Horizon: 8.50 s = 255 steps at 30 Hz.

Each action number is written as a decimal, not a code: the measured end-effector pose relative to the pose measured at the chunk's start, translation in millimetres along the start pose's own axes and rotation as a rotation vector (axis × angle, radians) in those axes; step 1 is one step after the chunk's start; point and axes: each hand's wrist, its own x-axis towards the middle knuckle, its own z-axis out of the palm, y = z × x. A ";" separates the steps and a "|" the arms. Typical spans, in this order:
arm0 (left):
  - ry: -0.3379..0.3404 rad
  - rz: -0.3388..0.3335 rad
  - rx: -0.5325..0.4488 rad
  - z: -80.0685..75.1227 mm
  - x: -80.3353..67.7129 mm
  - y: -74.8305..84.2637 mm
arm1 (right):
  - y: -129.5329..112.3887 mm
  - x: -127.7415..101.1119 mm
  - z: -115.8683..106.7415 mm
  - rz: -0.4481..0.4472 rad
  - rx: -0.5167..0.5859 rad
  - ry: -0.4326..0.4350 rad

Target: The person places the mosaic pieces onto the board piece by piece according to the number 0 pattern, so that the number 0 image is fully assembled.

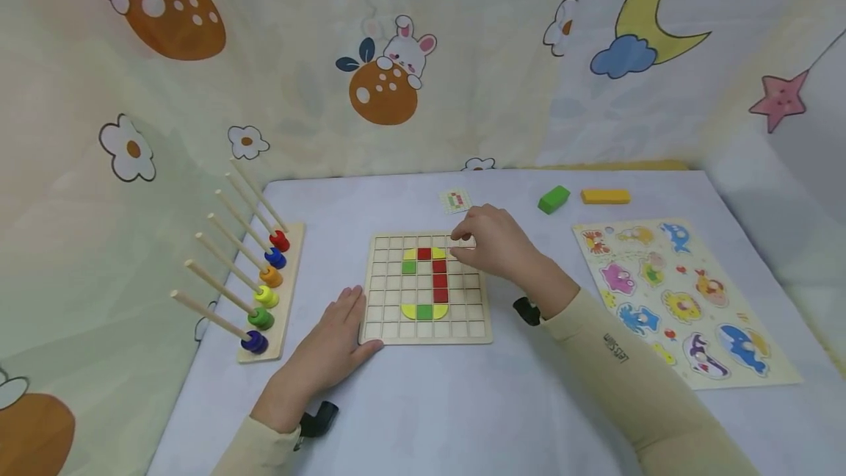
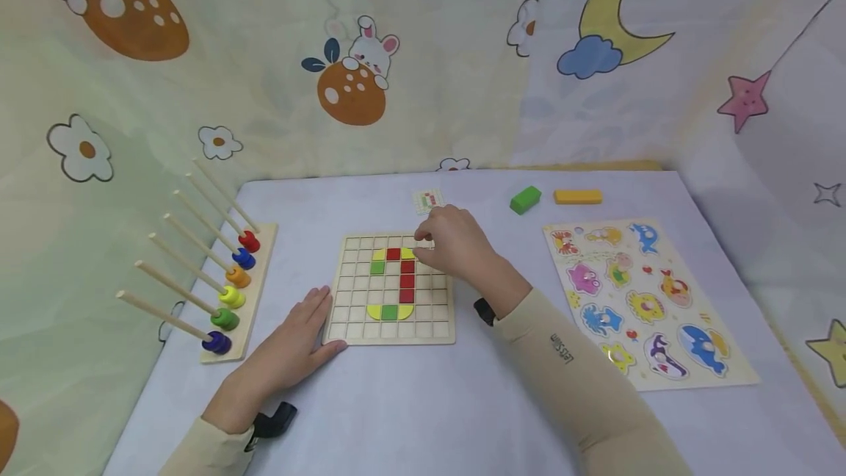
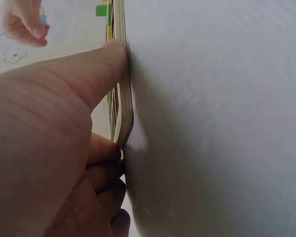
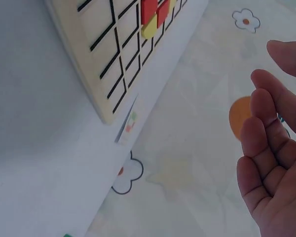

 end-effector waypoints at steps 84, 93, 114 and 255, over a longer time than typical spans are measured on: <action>0.015 0.026 -0.004 -1.1 -2.1 0.8 | 102.1 -89.0 10.5 0.178 -0.072 -0.145; -0.003 0.012 -0.009 -0.5 -1.6 0.8 | 91.3 -76.5 15.0 0.138 -0.082 -0.122; -0.008 0.007 -0.008 -0.7 -1.9 1.1 | 42.9 -43.6 18.9 0.049 -0.100 -0.097; 0.007 0.014 -0.006 -0.9 -3.6 2.3 | 88.7 -130.9 16.8 0.187 -0.075 -0.152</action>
